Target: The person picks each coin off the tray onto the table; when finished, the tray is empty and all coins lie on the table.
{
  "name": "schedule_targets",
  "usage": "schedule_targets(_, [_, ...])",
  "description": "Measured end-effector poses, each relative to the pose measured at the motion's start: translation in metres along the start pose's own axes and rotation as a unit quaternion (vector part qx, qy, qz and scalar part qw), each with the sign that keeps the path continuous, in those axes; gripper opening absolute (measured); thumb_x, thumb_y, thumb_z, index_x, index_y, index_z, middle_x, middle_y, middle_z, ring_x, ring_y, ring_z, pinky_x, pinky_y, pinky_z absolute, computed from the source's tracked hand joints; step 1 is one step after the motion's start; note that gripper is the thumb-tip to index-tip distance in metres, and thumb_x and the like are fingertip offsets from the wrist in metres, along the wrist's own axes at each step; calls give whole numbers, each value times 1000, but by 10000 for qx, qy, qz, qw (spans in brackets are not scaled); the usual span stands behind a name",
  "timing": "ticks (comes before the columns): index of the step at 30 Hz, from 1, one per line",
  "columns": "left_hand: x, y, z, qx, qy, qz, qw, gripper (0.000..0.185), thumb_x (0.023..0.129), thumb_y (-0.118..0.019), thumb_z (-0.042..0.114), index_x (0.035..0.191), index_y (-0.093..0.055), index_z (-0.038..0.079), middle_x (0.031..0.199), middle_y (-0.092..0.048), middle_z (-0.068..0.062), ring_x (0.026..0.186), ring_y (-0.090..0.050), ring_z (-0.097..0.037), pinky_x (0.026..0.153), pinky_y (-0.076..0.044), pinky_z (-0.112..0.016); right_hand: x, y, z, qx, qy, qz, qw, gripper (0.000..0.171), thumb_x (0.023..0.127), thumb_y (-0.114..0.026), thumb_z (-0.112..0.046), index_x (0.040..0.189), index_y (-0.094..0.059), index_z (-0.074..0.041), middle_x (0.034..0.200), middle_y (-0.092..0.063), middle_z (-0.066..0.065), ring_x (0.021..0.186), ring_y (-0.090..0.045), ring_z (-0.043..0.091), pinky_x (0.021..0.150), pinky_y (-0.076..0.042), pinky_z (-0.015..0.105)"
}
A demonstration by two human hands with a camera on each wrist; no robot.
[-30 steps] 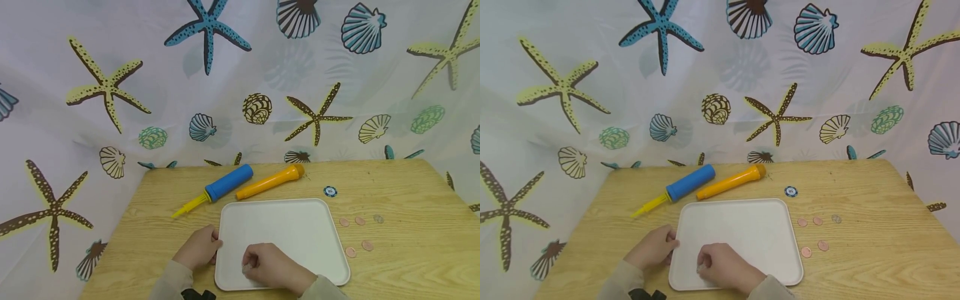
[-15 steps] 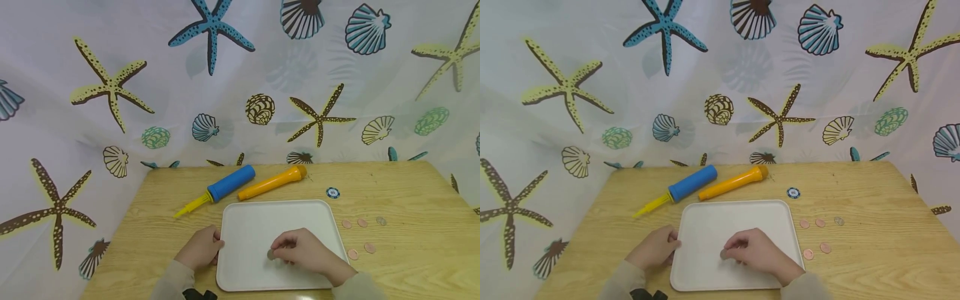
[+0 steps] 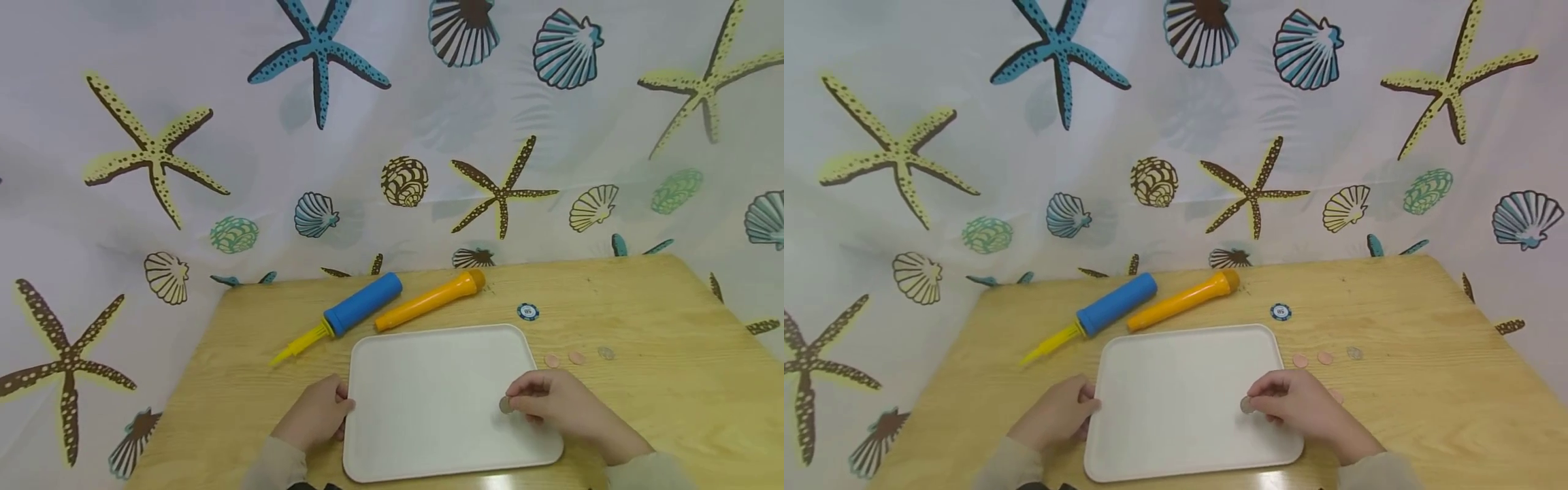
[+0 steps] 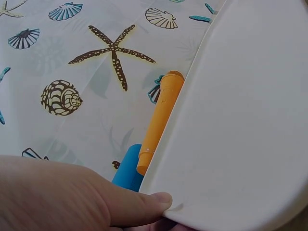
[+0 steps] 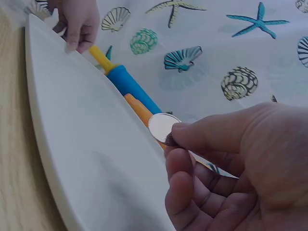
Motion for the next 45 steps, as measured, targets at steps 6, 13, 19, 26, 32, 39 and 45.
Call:
schedule_targets(6, [0,-1,6,-18,-118,-4,9999,9,101,-58,7,106,-54,0,87,-59,-9,64,-61,-19,60,-55,-31,-21,47,14,-176,-44,71,9998,24,93,-73,-21,103,-70,0,81,-64,9,68,-57,16,64,-50,27])
schedule_targets(13, [0,1,6,30,-204,75,9998,8,100,-58,7,104,-54,1,86,-60,-8,63,-61,-19,59,-55,-31,-42,103,47,-901,-564,278,9939,27,96,-69,-24,107,-69,0,80,-64,9,68,-58,18,62,-52,31])
schedule_targets(19, [-1,3,6,-22,-214,103,9997,8,100,-58,6,104,-55,0,87,-60,-9,64,-61,-19,60,-56,-31,-52,128,67,-1392,-937,624,9838,21,96,-68,-17,105,-70,1,81,-65,6,67,-58,17,60,-51,28])
schedule_targets(26, [-2,4,7,11,-190,117,9998,7,100,-58,7,103,-55,1,86,-60,-9,64,-61,-19,60,-55,-31,-47,134,73,-1828,-1303,988,9695,14,96,-66,-12,100,-71,0,81,-65,2,72,-60,17,60,-52,28])
schedule_targets(32, [-2,4,9,49,-211,99,9997,7,101,-58,7,103,-55,1,86,-60,-8,64,-61,-19,60,-55,-31,-47,135,73,-2091,-1401,1102,9615,15,97,-64,-13,100,-70,1,79,-64,1,71,-58,18,60,-50,30])
schedule_targets(39, [-3,3,8,93,-233,66,9997,7,101,-57,8,104,-54,2,86,-60,-8,64,-61,-19,59,-53,-31,-46,134,70,-2251,-1235,1190,9591,15,97,-63,-13,98,-70,0,74,-63,0,67,-56,18,57,-47,28])
schedule_targets(45, [1,1,6,50,-173,-18,9998,7,101,-58,7,104,-55,2,86,-61,-8,65,-61,-18,60,-54,-31,-44,129,57,-2467,-902,1439,9541,22,101,-60,-21,104,-69,-1,81,-66,0,70,-57,17,60,-48,30])
Point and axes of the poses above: each hand's wrist, its own x-axis towards the middle knuckle, its own y-axis out of the back of the hand, z = x × y, the point moved 7 cm from there along x, towards the middle knuckle
